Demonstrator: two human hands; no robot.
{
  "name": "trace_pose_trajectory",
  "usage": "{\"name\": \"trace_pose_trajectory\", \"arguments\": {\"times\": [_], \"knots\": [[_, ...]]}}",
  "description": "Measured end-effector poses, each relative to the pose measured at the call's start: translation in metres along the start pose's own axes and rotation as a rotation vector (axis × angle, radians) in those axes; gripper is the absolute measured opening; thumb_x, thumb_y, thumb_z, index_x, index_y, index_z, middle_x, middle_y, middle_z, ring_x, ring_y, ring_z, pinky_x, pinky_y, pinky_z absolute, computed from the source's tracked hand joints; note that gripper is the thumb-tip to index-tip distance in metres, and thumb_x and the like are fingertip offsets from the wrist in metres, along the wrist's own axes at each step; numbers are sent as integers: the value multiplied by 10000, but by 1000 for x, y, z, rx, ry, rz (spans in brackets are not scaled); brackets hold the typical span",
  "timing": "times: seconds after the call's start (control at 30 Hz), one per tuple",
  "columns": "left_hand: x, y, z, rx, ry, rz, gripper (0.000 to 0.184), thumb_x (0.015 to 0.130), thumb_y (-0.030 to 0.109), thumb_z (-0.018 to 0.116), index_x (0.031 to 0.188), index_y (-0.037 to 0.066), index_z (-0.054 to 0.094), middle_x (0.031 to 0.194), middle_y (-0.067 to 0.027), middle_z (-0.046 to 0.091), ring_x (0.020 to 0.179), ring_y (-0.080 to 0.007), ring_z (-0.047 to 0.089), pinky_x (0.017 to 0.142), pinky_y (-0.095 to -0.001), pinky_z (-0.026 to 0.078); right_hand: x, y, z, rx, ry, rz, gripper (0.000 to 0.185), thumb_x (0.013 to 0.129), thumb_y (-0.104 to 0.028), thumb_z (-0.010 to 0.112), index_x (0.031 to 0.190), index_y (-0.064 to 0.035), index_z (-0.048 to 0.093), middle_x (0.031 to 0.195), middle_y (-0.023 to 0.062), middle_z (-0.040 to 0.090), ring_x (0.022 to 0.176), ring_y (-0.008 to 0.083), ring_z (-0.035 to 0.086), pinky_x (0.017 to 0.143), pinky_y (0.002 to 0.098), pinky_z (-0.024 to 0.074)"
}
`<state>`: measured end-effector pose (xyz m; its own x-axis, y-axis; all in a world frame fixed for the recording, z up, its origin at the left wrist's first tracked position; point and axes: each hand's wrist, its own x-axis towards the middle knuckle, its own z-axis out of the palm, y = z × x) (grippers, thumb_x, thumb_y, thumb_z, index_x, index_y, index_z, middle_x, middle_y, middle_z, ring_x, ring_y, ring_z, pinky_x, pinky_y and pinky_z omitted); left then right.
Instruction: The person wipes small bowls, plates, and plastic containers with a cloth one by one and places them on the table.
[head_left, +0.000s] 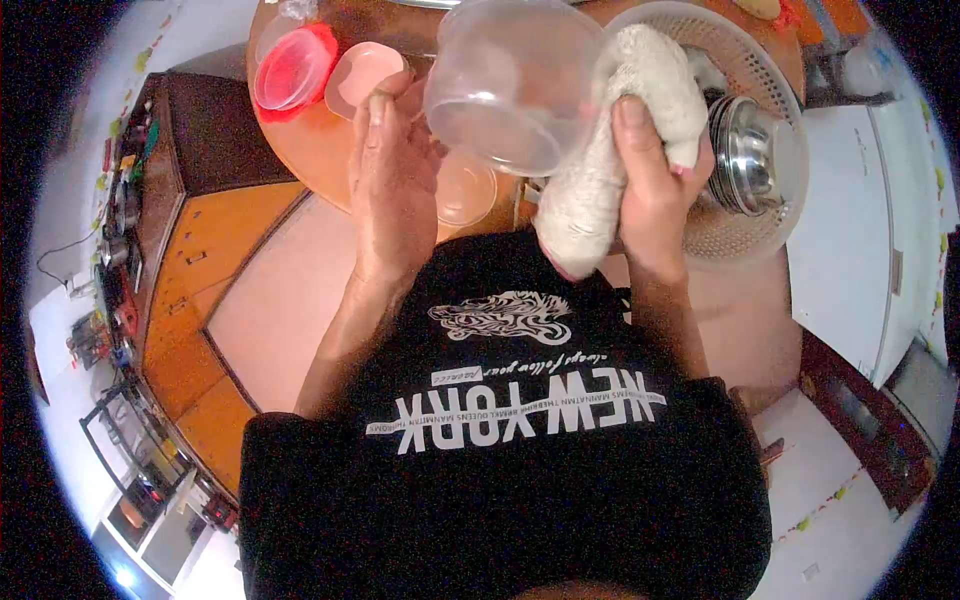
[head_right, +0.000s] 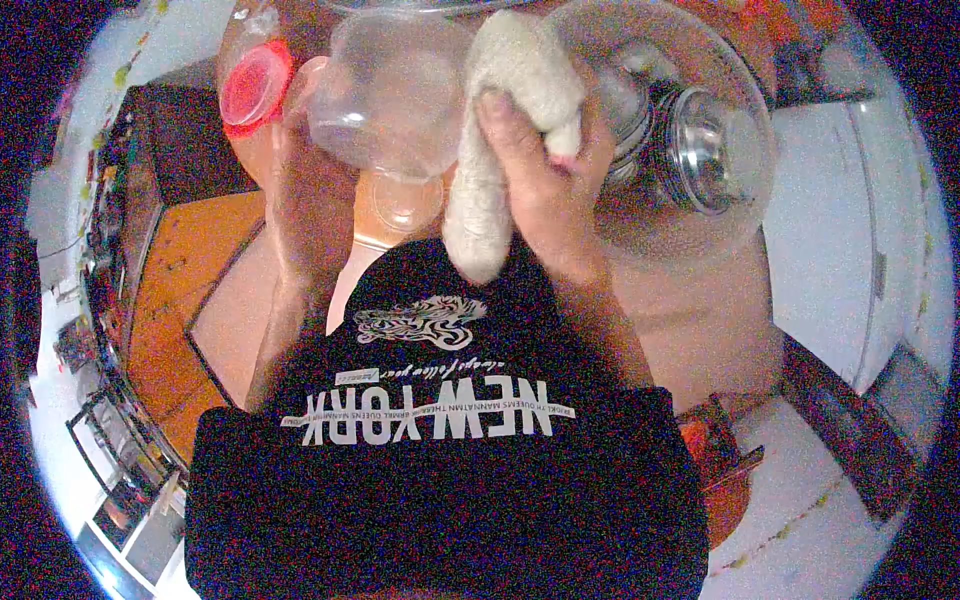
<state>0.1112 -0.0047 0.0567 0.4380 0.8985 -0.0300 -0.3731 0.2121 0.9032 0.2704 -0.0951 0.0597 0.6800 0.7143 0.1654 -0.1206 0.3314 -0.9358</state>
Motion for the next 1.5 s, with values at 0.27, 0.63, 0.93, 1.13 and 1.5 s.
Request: {"name": "trace_pose_trajectory", "arguments": {"times": [0.27, 0.63, 0.93, 1.13, 1.5], "knots": [[-6, 4, -7, -161, -4, -154, 688, 932, 569, 416, 1412, 88, 305, 1368, -103, 411, 1243, -302, 439, 1014, -473, 388, -8, 2, 5, -388, -392, -488, 515, 755, -40, 743, 1193, 68, 493, 1079, 154, 603, 945, 210, 602, 832, 324, 487], [-13, -7, -13, -218, -35, -171, 661, 909, 543, 462, 1350, 57, 384, 1266, -159, 478, 1127, -323, 502, 957, -471, 432, -16, -7, 6, -273, -823, -163, 448, 771, -50, 701, 1178, 39, 539, 1018, 121, 619, 906, 189, 601, 810, 307, 469], [-27, 7, 6, -172, 92, -387, 642, 891, 538, 472, 1339, 81, 426, 1323, -119, 488, 1195, -259, 487, 994, -429, 405, 10, -12, 21, -738, -727, -569, 806, 632, -126, 749, 1375, -106, 437, 1439, 156, 351, 1317, 346, 350, 1066, 429, 299], [-23, -17, 9, -201, -89, -385, 645, 870, 507, 554, 1310, 57, 412, 1227, -106, 510, 1149, -230, 484, 1005, -386, 358, 16, 13, 27, -573, -654, -478, 814, 615, -117, 798, 1330, -107, 410, 1297, 204, 482, 1186, 409, 474, 1011, 473, 385], [-24, 8, 2, 169, -72, -144, 746, 796, 440, 706, 1311, 4, 389, 1248, -180, 491, 1181, -283, 484, 981, -385, 395, 2, 71, 26, -486, -420, -284, 456, 886, -231, 606, 1269, -63, 425, 1205, 125, 534, 1069, 254, 560, 906, 373, 471]]}}
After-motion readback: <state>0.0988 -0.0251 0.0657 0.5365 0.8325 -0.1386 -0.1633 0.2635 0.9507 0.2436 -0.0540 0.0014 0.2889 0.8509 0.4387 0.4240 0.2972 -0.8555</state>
